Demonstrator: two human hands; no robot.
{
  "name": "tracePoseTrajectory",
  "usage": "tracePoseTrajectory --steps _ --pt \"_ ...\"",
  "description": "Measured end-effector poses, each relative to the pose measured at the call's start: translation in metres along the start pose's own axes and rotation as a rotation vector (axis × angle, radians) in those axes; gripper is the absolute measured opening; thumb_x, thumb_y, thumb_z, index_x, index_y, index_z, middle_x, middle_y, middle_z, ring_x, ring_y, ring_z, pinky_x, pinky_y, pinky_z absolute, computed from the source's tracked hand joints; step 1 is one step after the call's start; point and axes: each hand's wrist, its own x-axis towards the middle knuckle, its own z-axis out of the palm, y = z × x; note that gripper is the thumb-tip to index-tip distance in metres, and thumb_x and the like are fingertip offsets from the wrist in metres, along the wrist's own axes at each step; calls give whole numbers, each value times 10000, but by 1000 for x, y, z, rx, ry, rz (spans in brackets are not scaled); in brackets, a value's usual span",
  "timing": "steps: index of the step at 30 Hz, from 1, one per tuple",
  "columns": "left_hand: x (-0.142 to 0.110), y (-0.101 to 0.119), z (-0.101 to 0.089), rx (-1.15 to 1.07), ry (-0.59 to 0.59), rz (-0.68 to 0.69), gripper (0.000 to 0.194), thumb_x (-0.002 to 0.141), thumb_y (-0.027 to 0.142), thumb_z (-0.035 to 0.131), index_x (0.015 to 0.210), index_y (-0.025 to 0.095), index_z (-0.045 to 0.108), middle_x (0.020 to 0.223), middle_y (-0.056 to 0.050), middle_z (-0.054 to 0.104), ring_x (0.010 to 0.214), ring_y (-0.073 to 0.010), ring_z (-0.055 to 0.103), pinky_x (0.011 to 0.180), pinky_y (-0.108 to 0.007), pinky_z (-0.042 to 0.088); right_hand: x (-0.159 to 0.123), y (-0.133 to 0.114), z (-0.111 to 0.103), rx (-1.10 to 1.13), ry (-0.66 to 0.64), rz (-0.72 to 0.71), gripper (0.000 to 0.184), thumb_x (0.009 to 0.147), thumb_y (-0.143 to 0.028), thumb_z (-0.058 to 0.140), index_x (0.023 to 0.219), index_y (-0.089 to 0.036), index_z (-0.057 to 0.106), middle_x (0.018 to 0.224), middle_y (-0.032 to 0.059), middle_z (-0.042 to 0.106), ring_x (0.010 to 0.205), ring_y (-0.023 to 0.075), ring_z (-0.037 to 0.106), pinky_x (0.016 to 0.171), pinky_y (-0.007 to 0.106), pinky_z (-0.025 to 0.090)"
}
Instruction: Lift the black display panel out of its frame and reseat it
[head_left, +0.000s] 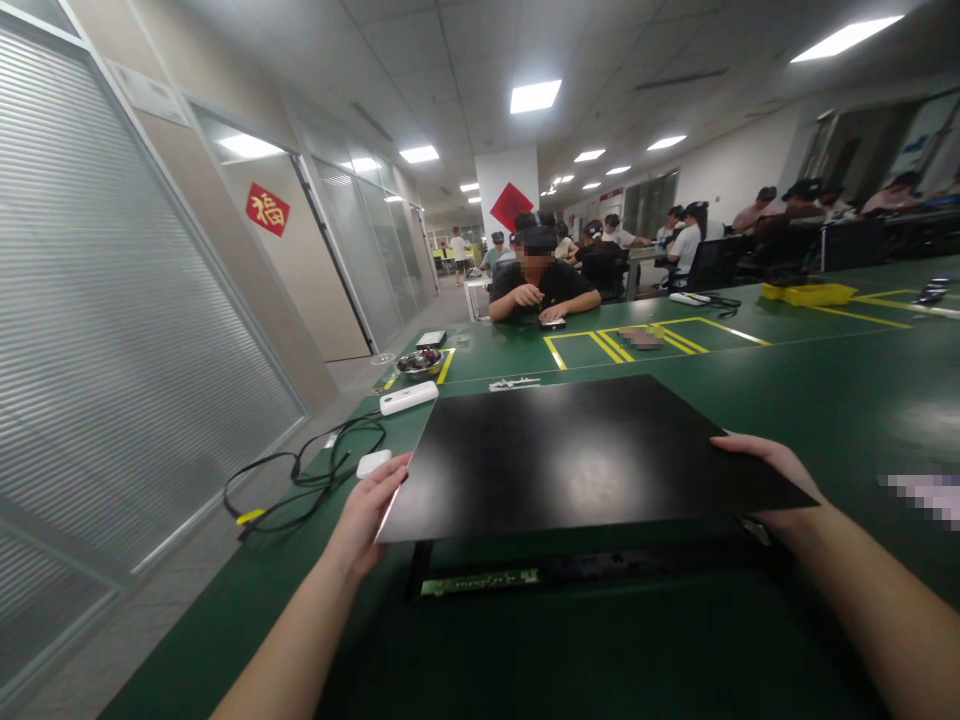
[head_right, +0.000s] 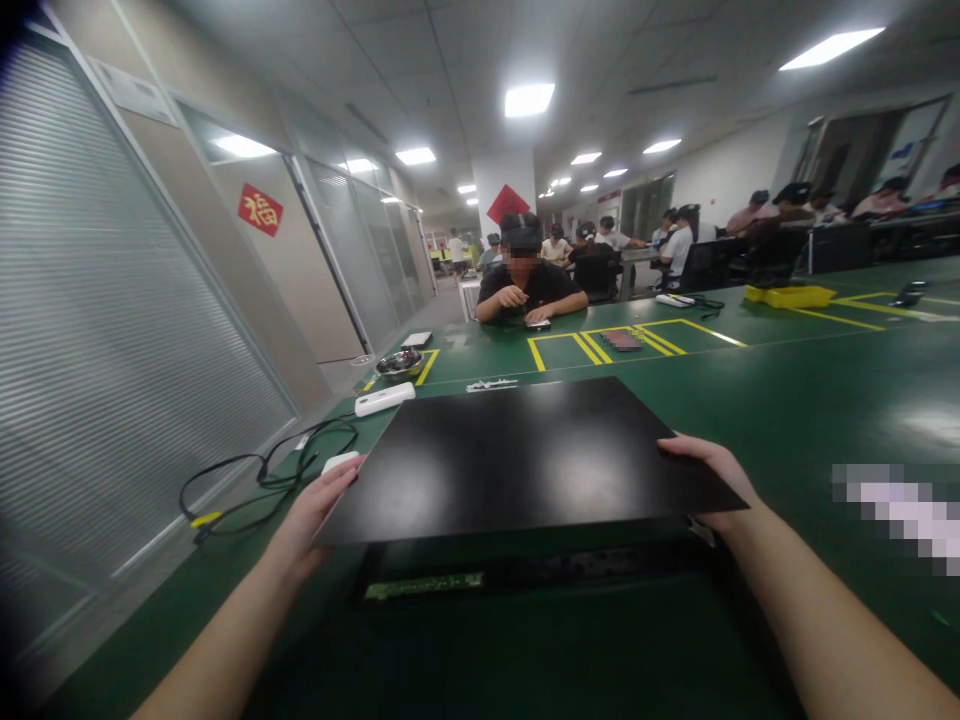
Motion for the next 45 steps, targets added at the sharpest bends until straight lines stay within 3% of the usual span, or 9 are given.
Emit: tracePoseTrajectory --steps 4,8,14,19,26,32,36,41,45 --pt "3 1 0 25 70 12 266 619 173 816 878 136 767 704 -51 766 584 -168 684 545 -236 501 5 5 -5 -148 -193 139 270 629 -167 754 895 -185 717 819 104 761 681 269 733 586 347 593" --pt "0 5 3 45 106 33 258 608 142 802 863 134 764 649 -37 748 557 -173 677 534 -246 504 22 14 -15 -366 -133 121 347 545 -154 879 853 -199 724 788 87 763 645 239 719 527 300 567" --pt "-5 12 5 1 167 28 263 625 81 745 883 130 750 704 -41 783 559 -152 700 554 -220 539 35 16 -19 -476 8 -7 348 517 -163 907 836 -186 771 846 99 775 615 157 663 448 206 464" --pt "-5 5 11 -9 185 29 242 690 84 706 919 145 758 749 -31 796 642 -162 735 608 -222 563 31 16 -14 -499 102 -107 357 471 -179 912 804 -208 788 862 89 774 748 215 706 541 263 542" --pt "-5 -2 16 17 192 -17 181 659 98 745 833 122 790 722 -57 794 628 -182 712 545 -230 532 39 16 -20 -531 137 -119 324 542 -219 887 850 -212 788 808 77 762 669 213 695 537 287 533" --pt "-1 -6 12 24 208 -38 166 659 52 697 784 130 775 635 -39 761 531 -145 662 498 -218 510 64 35 -36 -702 101 -261 356 494 -309 887 826 -225 789 930 70 763 857 251 704 746 359 566" --pt "2 -11 9 46 201 -60 208 646 49 702 826 119 781 590 -37 736 506 -152 656 479 -226 500 79 44 -50 -906 98 -395 341 528 -428 839 812 -246 794 1077 85 748 1040 307 673 936 432 518" --pt "1 -13 9 73 184 -83 229 605 63 746 827 103 789 656 -59 762 523 -166 672 485 -243 510 89 45 -59 -1113 83 -396 375 603 -515 764 882 -267 796 1124 89 739 1158 344 624 1023 486 462" --pt "-1 -7 9 69 229 -56 171 636 57 721 788 107 780 585 -31 739 453 -120 617 444 -199 465 86 43 -56 -1229 65 -399 374 636 -550 747 908 -299 802 1224 78 699 1261 346 550 1125 508 367"
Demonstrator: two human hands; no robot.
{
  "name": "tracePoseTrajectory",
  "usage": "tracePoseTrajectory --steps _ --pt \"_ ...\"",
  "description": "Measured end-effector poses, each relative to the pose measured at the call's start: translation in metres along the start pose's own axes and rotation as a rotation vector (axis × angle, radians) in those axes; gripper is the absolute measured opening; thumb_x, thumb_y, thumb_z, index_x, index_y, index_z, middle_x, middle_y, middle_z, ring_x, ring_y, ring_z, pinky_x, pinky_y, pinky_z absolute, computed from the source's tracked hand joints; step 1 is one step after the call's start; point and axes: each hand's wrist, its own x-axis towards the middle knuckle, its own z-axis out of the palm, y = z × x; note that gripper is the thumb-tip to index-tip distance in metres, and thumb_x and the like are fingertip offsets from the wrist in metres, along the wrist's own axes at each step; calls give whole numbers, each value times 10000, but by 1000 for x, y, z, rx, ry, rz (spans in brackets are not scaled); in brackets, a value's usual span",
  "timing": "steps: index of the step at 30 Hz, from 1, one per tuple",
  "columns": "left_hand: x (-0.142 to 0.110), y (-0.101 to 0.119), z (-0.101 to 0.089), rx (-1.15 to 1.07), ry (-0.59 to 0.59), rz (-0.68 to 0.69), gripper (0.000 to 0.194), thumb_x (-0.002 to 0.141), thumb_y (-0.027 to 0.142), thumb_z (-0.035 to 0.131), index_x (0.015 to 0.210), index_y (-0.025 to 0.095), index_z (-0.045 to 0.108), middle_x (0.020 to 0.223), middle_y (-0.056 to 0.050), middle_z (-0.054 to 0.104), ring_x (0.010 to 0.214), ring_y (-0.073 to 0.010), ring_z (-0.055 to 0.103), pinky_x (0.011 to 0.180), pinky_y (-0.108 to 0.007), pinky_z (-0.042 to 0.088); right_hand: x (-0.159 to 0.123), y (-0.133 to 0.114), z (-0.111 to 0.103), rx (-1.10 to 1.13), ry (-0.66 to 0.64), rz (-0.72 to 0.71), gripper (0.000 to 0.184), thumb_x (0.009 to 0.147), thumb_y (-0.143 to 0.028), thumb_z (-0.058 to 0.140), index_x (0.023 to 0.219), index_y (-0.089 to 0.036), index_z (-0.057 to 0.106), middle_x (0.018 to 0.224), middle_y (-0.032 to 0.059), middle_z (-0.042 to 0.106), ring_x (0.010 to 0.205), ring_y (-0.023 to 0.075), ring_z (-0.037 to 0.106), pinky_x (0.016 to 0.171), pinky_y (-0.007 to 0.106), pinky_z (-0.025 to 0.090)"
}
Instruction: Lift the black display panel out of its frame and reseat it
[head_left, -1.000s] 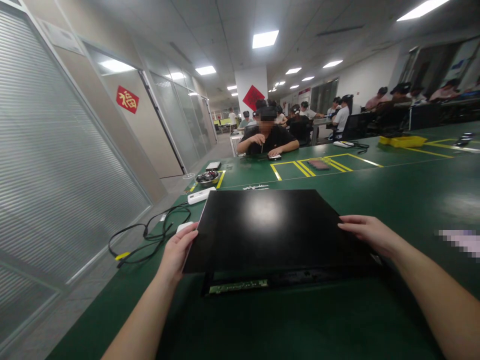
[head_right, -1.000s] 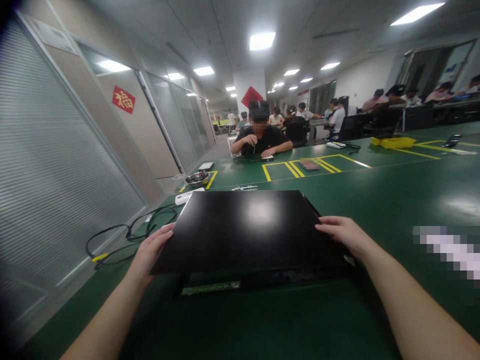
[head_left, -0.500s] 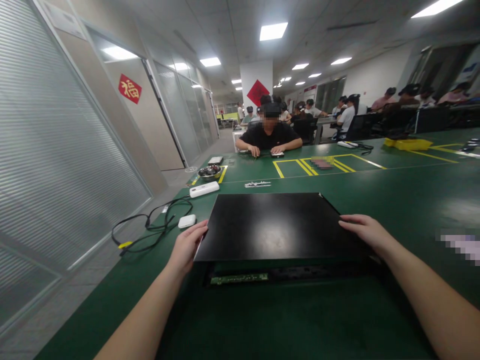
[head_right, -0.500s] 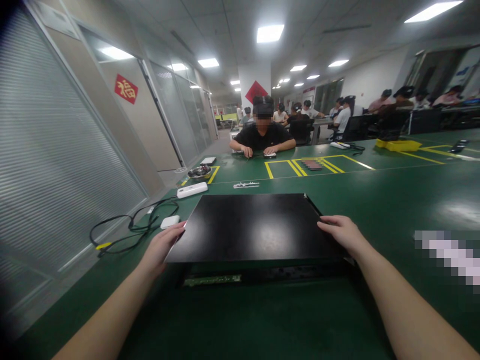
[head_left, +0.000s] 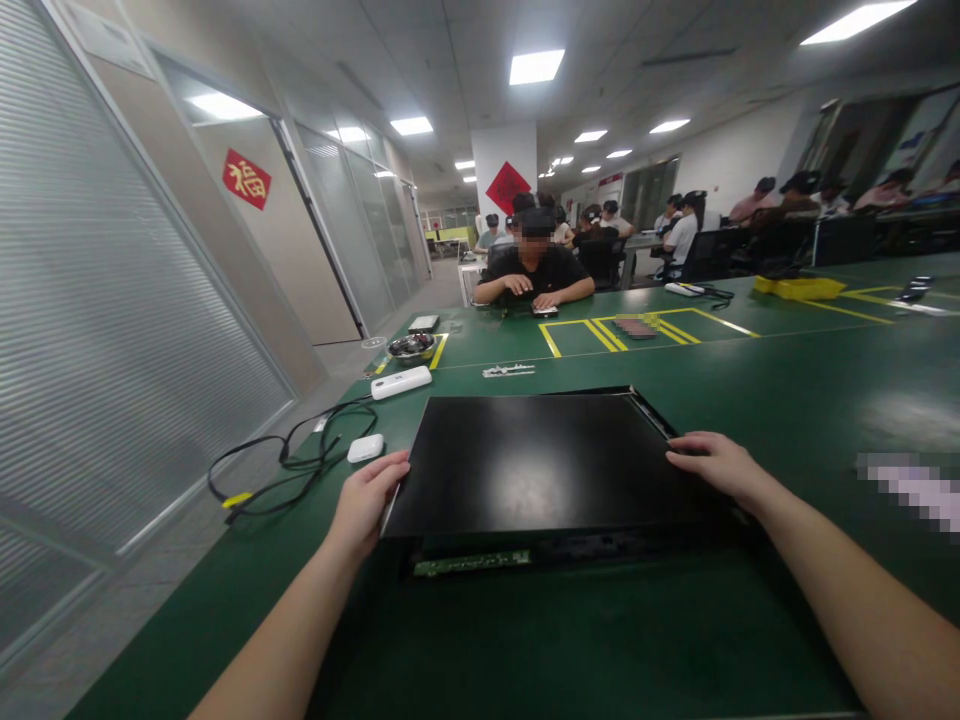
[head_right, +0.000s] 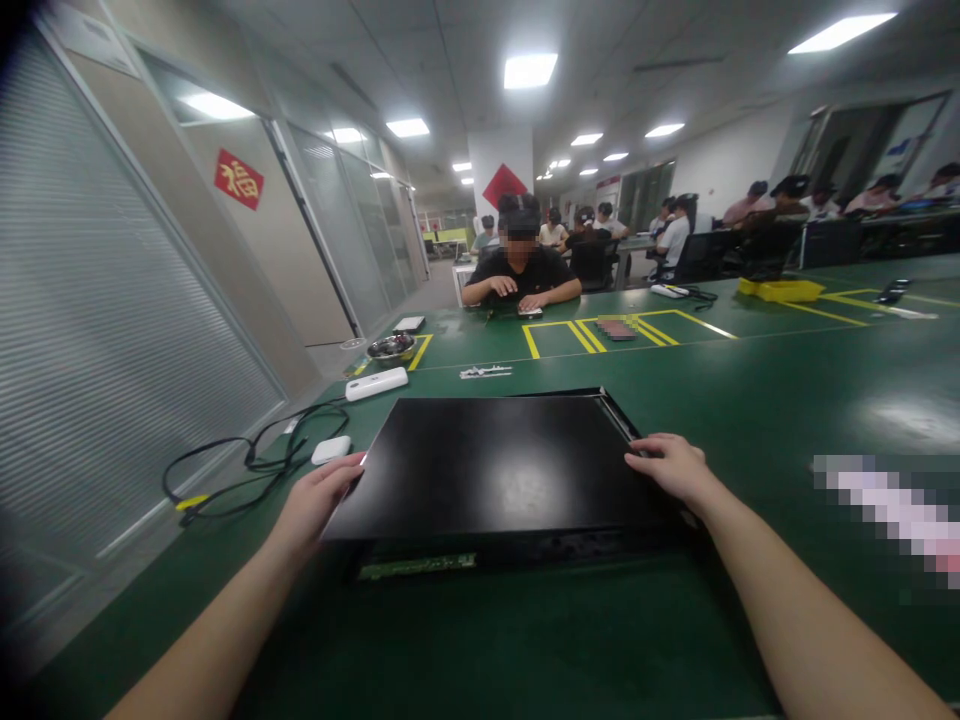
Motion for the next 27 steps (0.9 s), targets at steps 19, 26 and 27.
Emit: tracePoseTrajectory --steps 19,26,27 --pt "4 -3 -1 41 -22 36 172 661 48 704 795 136 768 551 -2 719 459 -118 621 472 -201 492 -17 -28 -13 304 -155 128 360 620 -356 739 957 -242 796 1503 97 494 1374 321 469 1139 419 373" --pt "7 -12 -2 167 -110 33 242 606 145 789 848 146 786 787 -54 806 606 -164 696 573 -250 536 -12 -17 -13 279 -137 129 376 616 -244 710 985 -243 784 1482 86 532 1367 325 481 1129 417 388" --pt "7 -13 -2 193 -118 34 240 610 153 793 850 147 788 812 -58 810 628 -166 703 592 -250 539 -11 -16 -14 294 -133 140 378 617 -237 704 987 -244 780 1472 86 545 1350 328 500 1116 425 404"
